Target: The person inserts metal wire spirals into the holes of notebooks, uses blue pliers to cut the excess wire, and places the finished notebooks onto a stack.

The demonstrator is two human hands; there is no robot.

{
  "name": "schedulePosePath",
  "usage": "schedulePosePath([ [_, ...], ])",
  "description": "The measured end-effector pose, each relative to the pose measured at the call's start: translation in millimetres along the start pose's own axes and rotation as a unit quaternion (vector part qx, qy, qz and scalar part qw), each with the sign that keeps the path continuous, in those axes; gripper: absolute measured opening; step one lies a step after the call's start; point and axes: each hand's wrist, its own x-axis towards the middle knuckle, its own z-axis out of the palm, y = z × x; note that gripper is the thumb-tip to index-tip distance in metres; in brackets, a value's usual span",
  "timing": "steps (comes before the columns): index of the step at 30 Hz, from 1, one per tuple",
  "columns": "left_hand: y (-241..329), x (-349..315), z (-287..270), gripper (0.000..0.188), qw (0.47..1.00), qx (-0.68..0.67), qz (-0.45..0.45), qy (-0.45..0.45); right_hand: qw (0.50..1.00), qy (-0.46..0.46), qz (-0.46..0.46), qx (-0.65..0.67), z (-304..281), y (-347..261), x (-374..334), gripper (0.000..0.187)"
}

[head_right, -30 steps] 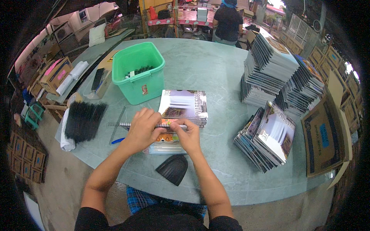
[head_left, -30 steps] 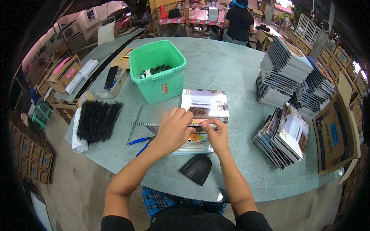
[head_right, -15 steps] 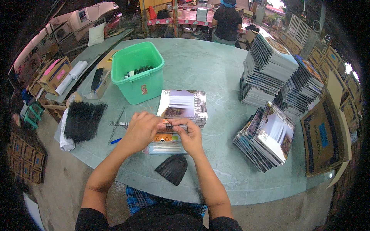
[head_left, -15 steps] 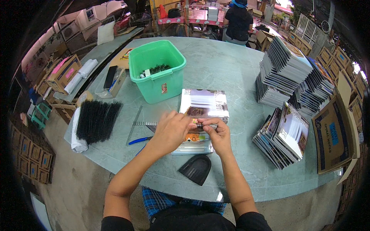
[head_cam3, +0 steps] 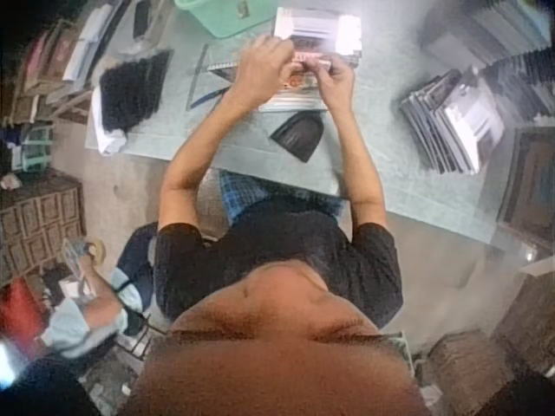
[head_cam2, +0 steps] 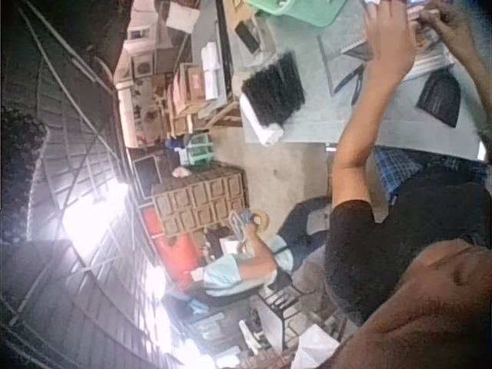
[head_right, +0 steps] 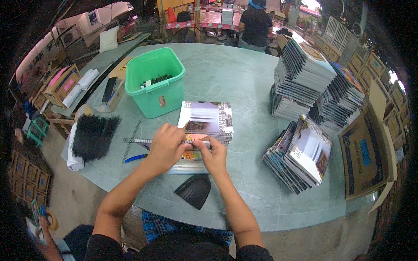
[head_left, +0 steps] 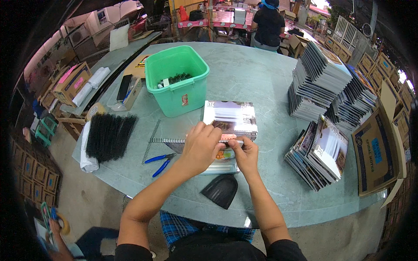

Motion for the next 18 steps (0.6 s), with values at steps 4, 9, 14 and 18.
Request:
schedulePosePath([
  [4, -1.7, -4.8, 1.6, 0.023, 1.0, 0.01, 0.001, 0.003, 0.99, 0.029, -0.125, 0.064, 5.7, 5.3, 2.5, 0.017],
  [9, -12.3, -4.0, -2.4, 0.025, 0.999, 0.023, -0.004, -0.035, 0.988, -0.011, -0.082, 0.132, 3.2, 4.6, 7.1, 0.02],
  [14, -0.5, 5.4, -8.8, 0.023, 1.0, -0.014, -0.007, 0.003, 0.994, -0.065, -0.016, 0.086, -4.1, 3.0, 8.2, 0.019],
  [18, -10.6, -3.9, 2.4, 0.027, 0.998, 0.033, -0.002, -0.055, 0.983, -0.057, -0.087, 0.154, 2.8, -5.8, 7.7, 0.016],
])
